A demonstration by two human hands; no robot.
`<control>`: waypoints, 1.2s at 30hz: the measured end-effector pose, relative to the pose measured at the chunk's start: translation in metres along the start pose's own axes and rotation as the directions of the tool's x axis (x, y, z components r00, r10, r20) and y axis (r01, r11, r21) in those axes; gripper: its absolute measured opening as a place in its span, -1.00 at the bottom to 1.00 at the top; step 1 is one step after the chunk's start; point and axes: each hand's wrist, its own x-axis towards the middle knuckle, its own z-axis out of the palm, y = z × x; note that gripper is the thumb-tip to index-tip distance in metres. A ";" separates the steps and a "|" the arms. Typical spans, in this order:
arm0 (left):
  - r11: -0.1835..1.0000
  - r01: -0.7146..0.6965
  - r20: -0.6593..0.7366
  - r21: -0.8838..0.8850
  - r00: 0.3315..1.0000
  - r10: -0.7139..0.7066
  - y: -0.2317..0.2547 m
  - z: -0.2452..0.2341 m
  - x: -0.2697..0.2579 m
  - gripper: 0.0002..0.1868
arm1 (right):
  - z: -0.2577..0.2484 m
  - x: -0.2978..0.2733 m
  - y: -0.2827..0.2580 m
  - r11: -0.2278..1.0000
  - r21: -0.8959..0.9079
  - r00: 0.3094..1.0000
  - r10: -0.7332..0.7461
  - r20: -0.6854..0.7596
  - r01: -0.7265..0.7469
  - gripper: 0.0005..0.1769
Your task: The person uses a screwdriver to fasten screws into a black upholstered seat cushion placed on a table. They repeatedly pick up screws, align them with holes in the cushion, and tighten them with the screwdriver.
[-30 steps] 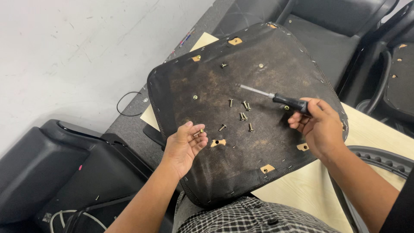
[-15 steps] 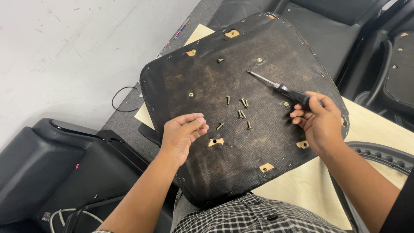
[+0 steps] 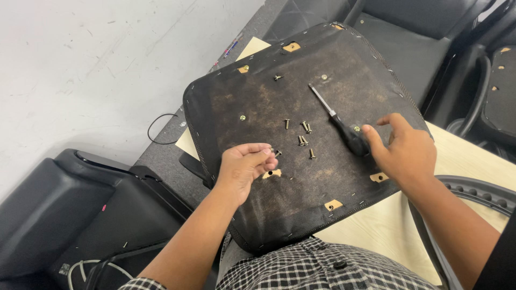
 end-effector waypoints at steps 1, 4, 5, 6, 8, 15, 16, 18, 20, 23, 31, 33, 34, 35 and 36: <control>1.000 0.005 0.026 -0.001 1.000 -0.005 0.000 0.004 -0.001 -0.78 | -0.002 -0.003 -0.003 0.992 0.118 0.999 -0.049 0.002 0.048 -0.57; 0.999 0.019 0.086 0.035 0.996 -0.022 0.004 0.019 -0.004 -0.77 | -0.005 -0.008 -0.015 0.888 0.413 0.974 -0.227 0.008 0.203 -0.66; 0.997 0.022 0.087 0.071 0.996 -0.028 0.006 0.024 -0.005 -0.77 | -0.003 -0.008 -0.021 0.838 0.478 0.950 -0.310 0.023 0.262 -0.68; 0.994 0.025 0.089 0.107 0.995 -0.034 0.008 0.028 -0.006 -0.76 | -0.001 -0.008 -0.027 0.780 0.541 0.919 -0.393 0.031 0.315 -0.69; 0.997 0.004 0.147 0.079 0.989 -0.016 0.010 0.036 -0.009 -0.74 | 0.005 -0.011 -0.038 0.666 0.665 0.879 -0.476 0.031 0.338 -0.62; 0.990 -0.015 0.225 0.142 0.974 -0.018 0.010 0.046 -0.023 -0.64 | 0.021 -0.022 -0.055 0.539 0.839 0.854 -0.469 0.227 0.073 -0.74; 0.989 -0.019 0.230 0.149 0.973 -0.016 0.010 0.047 -0.025 -0.64 | 0.021 -0.022 -0.055 0.534 0.843 0.847 -0.478 0.234 0.069 -0.74; 0.986 -0.026 0.244 0.165 0.970 -0.016 0.007 0.048 -0.028 -0.64 | 0.021 -0.023 -0.053 0.526 0.849 0.834 -0.493 0.249 0.057 -0.74; 0.983 -0.035 0.268 0.182 0.963 -0.015 0.006 0.050 -0.031 -0.61 | 0.021 -0.023 -0.051 0.598 0.793 0.834 -0.492 0.250 0.116 -0.78; 0.973 -0.080 0.280 0.217 0.960 0.017 0.005 0.049 -0.034 -0.53 | 0.023 -0.019 -0.045 0.670 0.728 0.856 -0.454 0.248 0.144 -0.81; 0.918 -0.058 0.009 0.392 0.998 0.060 0.005 0.027 -0.034 -0.55 | 0.024 0.002 0.002 0.753 0.658 0.979 -0.115 0.170 -0.026 -0.88; 0.903 -0.061 -0.015 0.425 0.997 0.074 0.000 0.019 -0.035 -0.61 | 0.027 0.001 0.013 0.672 0.738 0.980 -0.107 0.166 -0.052 -0.89; 0.902 -0.074 -0.011 0.425 0.996 0.087 -0.003 0.016 -0.035 -0.63 | 0.029 0.000 0.018 0.652 0.757 0.977 -0.126 0.171 -0.049 -0.88; 0.901 -0.086 -0.009 0.424 0.995 0.099 -0.007 0.012 -0.036 -0.66 | 0.031 -0.002 0.022 0.632 0.774 0.973 -0.145 0.179 -0.048 -0.88; 0.901 -0.097 -0.007 0.424 0.994 0.110 -0.011 0.010 -0.037 -0.68 | 0.034 -0.005 0.025 0.611 0.790 0.969 -0.164 0.185 -0.048 -0.87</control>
